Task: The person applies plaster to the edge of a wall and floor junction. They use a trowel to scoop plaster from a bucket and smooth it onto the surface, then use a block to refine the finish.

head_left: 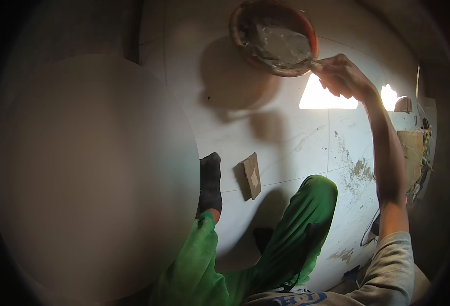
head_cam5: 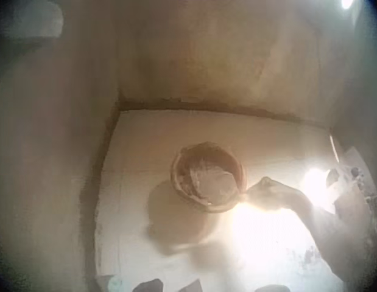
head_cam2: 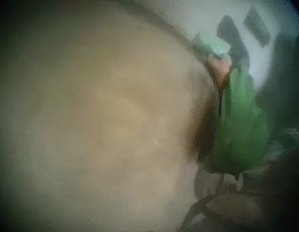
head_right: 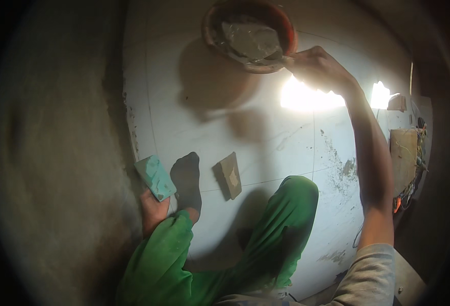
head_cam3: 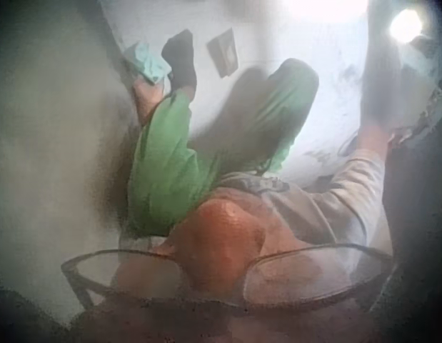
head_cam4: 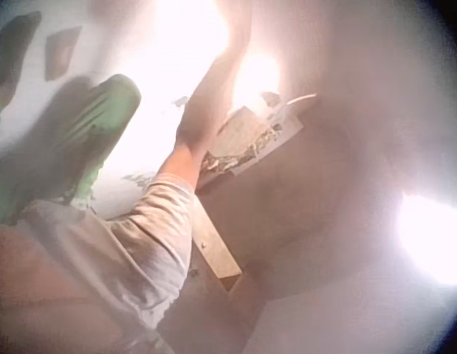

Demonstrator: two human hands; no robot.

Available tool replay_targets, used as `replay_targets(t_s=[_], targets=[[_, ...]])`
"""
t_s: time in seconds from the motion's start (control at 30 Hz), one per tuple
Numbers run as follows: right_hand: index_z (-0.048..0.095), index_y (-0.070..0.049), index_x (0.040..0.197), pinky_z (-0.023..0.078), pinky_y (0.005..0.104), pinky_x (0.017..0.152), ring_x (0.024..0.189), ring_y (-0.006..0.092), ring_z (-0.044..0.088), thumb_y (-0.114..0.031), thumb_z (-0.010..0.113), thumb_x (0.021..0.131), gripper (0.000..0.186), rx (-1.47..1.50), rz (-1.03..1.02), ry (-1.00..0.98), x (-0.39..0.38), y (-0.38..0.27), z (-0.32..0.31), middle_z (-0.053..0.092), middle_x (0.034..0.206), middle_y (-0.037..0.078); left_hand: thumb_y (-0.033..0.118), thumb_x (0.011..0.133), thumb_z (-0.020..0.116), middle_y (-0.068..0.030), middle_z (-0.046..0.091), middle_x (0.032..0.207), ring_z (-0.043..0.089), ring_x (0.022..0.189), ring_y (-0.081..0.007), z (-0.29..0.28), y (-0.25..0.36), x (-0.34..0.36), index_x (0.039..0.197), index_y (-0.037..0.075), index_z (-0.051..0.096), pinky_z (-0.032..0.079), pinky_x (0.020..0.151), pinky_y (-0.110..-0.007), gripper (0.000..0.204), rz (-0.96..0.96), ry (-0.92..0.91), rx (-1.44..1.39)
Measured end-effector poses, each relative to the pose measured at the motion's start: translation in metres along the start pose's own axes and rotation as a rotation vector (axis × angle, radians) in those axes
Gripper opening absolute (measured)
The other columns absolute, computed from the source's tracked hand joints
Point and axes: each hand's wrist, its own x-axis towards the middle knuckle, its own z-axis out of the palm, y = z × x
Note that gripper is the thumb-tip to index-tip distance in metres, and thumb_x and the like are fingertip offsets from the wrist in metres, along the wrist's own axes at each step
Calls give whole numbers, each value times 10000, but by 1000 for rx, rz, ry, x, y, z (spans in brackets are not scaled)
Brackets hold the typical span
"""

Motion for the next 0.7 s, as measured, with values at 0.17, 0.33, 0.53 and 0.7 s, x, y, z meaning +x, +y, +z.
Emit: replay_targets(t_s=[0.17,0.33,0.53,0.7], targets=[[702,9,1059,440,253,450,472,103,527,-333,582,1025,363,784,-286,-168,6,-15,75,610,698,40,259,1006,518,-88,701,1222,654,1154,-235,-20,3,6,1249,39,657,479,1050,-418,356,131,-15,441],[678,-37,1105,463,289,478,593,127,617,-353,609,1019,335,888,-357,-314,44,-103,177,627,823,43,36,886,735,-85,761,960,685,894,-165,-5,-3,6,1058,14,732,543,740,-346,173,177,70,412],[632,19,1076,477,320,497,582,148,599,-323,629,1013,348,1127,-324,-341,137,-201,264,593,851,59,186,1004,572,-89,686,1237,644,1166,-226,-2,2,-27,1296,25,635,487,1020,-430,339,-9,134,186],[665,91,948,559,422,608,642,263,685,-267,675,913,360,873,-435,201,235,-253,293,683,810,186,288,964,648,-97,658,1364,623,1276,-265,1,-2,-29,1391,39,588,466,1128,-490,497,-69,111,-54]])
